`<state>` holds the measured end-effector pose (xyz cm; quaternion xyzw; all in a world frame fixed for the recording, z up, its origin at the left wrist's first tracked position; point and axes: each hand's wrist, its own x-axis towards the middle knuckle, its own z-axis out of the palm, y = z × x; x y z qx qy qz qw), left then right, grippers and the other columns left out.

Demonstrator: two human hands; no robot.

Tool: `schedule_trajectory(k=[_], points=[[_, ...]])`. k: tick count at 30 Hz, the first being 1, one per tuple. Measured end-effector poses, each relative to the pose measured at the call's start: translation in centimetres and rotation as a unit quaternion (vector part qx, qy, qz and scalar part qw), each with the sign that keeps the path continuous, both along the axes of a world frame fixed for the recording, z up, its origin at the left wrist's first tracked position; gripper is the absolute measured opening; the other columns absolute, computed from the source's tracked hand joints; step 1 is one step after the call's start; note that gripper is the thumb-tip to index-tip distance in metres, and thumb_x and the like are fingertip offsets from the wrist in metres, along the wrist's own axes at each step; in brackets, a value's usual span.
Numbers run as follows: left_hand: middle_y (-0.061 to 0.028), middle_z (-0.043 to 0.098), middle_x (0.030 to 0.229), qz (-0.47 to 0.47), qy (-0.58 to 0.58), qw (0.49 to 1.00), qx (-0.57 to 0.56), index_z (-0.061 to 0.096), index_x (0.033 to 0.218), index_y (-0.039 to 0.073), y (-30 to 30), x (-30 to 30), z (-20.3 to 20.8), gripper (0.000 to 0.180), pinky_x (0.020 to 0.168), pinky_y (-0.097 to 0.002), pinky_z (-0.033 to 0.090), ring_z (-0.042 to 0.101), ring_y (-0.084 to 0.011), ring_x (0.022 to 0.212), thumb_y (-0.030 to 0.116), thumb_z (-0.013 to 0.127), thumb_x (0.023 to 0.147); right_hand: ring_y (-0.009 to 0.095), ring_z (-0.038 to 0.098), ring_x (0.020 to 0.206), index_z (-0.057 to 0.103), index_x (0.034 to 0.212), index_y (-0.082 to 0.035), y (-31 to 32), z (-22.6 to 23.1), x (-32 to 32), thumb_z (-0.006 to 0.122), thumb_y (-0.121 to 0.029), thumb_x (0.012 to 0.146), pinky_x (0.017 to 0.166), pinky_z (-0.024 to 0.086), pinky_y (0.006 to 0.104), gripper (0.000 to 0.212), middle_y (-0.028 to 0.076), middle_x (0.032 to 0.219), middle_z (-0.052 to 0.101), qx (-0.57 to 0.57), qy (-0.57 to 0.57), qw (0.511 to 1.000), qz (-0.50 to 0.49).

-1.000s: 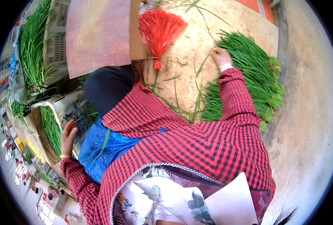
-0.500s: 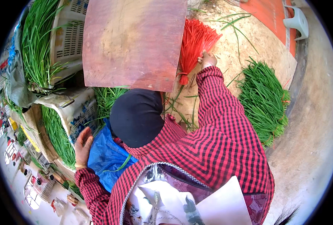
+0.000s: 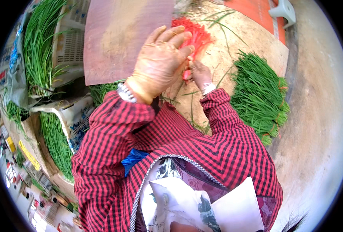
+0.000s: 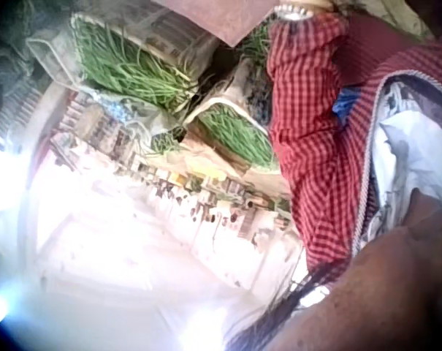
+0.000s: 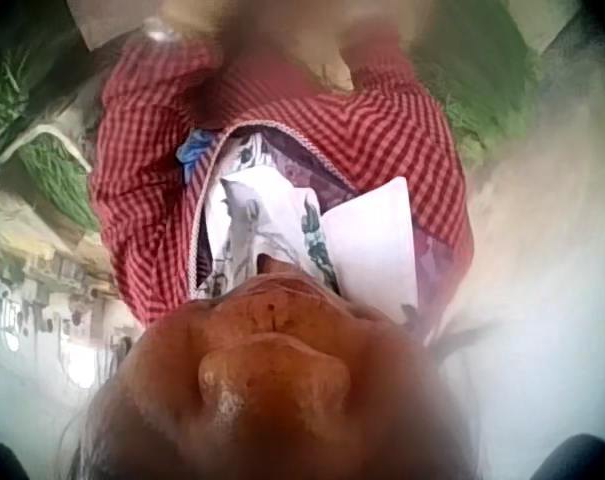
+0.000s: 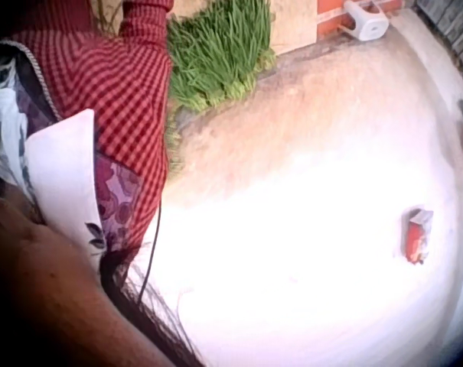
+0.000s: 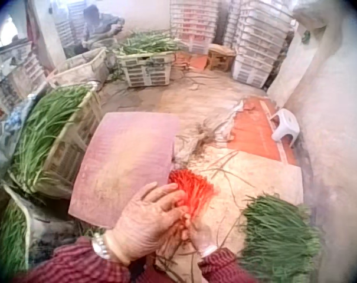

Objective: The person sorts and bundles green stalks by hand, gathering them into bunches, securing them with red ties, and placing the finished bundles onto the floor.

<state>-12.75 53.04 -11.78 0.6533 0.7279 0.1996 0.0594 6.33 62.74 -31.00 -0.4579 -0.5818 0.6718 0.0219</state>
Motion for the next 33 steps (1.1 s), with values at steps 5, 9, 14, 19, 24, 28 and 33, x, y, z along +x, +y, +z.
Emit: schedule_trajectory(k=[5, 9, 14, 19, 24, 28, 33], points=[[-0.0054, 0.061, 0.122, -0.059, 0.131, 0.982, -0.123, 0.067, 0.11, 0.016, 1.7, 4.0, -4.5, 0.03, 0.114, -0.0431, 0.029, 0.046, -0.0225, 0.13, 0.027, 0.066, 0.083, 0.028, 0.071, 0.08, 0.07, 0.112, -0.013, 0.0, 4.9, 0.7, 0.059, -0.035, 0.095, 0.072, 0.054, 0.0392, 0.031, 0.014, 0.087, 0.072, 0.155, -0.04, 0.957, 0.242], [-0.0043, 0.065, 0.111, -0.046, 0.165, 0.961, -0.217, 0.069, 0.105, 0.014, 1.9, 4.0, -5.1, 0.027, 0.104, -0.0412, 0.04, 0.054, -0.0235, 0.121, 0.032, 0.063, 0.086, 0.03, 0.069, 0.082, 0.072, 0.106, -0.012, -0.2, 5.2, 1.0, 0.058, -0.036, 0.094, 0.075, 0.054, 0.04, 0.03, 0.013, 0.087, 0.071, 0.254, 0.01, 0.929, 0.268], [-0.0102, 0.071, 0.095, 0.041, -0.044, 0.931, -0.359, 0.07, 0.109, 0.012, 1.7, 4.1, -5.0, 0.038, 0.079, -0.0427, 0.053, 0.067, -0.0317, 0.092, 0.044, 0.06, 0.09, 0.032, 0.068, 0.089, 0.071, 0.103, -0.01, 1.1, 5.2, 1.1, 0.057, -0.034, 0.095, 0.077, 0.054, 0.0388, 0.029, 0.014, 0.092, 0.07, 0.235, 0.049, 0.956, 0.167], [-0.0134, 0.072, 0.089, 0.093, -0.193, 0.896, -0.389, 0.073, 0.099, 0.009, -0.2, 1.8, -6.0, 0.038, 0.078, -0.0429, 0.051, 0.067, -0.034, 0.091, 0.043, 0.059, 0.09, 0.031, 0.068, 0.089, 0.071, 0.104, -0.009, 0.9, 6.8, -1.3, 0.057, -0.03, 0.095, 0.078, 0.053, 0.0392, 0.027, 0.014, 0.093, 0.07, 0.284, 0.067, 0.936, 0.197], [0.003, 0.056, 0.063, 0.192, -0.607, 0.749, -0.181, 0.074, 0.094, 0.006, -3.6, -0.8, -1.4, 0.027, 0.046, -0.0247, 0.037, 0.047, -0.0053, 0.052, 0.03, 0.063, 0.091, 0.035, 0.066, 0.09, 0.07, 0.102, -0.007, -3.0, -1.2, -4.2, 0.06, -0.022, 0.089, 0.078, 0.052, 0.0422, 0.022, 0.018, 0.097, 0.068, 0.369, 0.085, 0.897, 0.226], [0.0001, 0.066, 0.076, 0.234, -0.666, 0.708, -0.011, 0.074, 0.092, 0.006, -6.7, -4.1, 1.0, 0.025, 0.061, -0.0275, 0.049, 0.059, -0.0098, 0.069, 0.028, 0.062, 0.089, 0.037, 0.061, 0.108, 0.067, 0.114, -0.004, -5.1, -10.7, 0.8, 0.061, -0.023, 0.09, 0.092, 0.048, 0.0445, 0.032, 0.023, 0.118, 0.063, 0.312, -0.138, 0.87, 0.356], [-0.0119, 0.073, 0.092, 0.4, -0.205, 0.885, -0.126, 0.076, 0.093, 0.009, -10.7, -6.0, -3.2, 0.038, 0.082, -0.0404, 0.052, 0.069, -0.0285, 0.092, 0.042, 0.058, 0.087, 0.024, 0.063, 0.101, 0.063, 0.12, 0.0, -3.4, -10.5, 3.7, 0.064, -0.022, 0.092, 0.087, 0.051, 0.0349, 0.035, 0.015, 0.107, 0.069, 0.135, -0.108, 0.93, 0.323]])
